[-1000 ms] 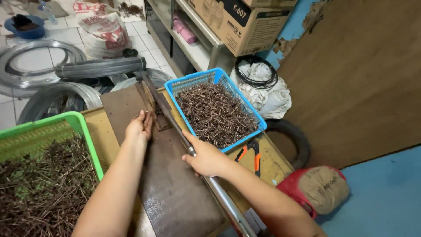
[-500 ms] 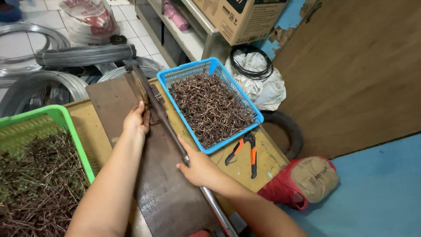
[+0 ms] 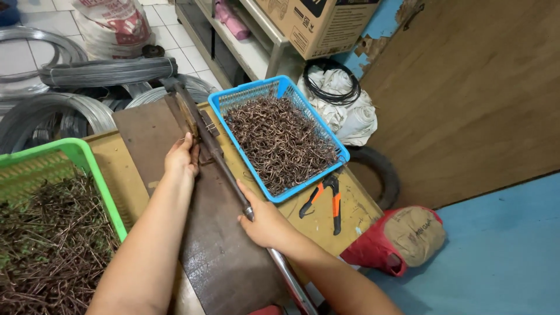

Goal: Using a manual bending jig to shape thin metal rods and sorting them into baskets.

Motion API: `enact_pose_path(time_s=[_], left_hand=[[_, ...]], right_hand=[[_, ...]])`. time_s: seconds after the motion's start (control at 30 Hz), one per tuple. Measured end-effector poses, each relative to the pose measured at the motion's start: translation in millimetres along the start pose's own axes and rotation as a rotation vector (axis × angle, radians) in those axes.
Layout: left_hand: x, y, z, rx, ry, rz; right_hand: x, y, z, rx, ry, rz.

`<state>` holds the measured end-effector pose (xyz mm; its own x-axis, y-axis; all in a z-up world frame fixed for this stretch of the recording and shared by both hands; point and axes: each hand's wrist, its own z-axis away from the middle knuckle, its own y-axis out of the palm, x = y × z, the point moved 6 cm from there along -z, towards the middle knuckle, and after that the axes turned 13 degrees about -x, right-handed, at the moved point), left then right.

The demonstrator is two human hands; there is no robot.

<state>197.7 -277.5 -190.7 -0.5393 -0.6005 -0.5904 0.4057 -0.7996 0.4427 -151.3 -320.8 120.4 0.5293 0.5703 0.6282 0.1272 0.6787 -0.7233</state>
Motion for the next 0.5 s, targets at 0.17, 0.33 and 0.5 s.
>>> enact_pose_path(time_s=[0.17, 0.33, 0.5], left_hand=[[3, 1, -5, -0.005, 0.023, 0.011], [4, 5, -1, -0.015, 0.045, 0.031], [3, 7, -6, -0.005, 0.078, 0.039]], right_hand=[[1, 0, 0, -0.006, -0.009, 0.018], [7, -4, 1, -0.008, -0.006, 0.007], [10, -8, 1, 0.001, -0.009, 0.012]])
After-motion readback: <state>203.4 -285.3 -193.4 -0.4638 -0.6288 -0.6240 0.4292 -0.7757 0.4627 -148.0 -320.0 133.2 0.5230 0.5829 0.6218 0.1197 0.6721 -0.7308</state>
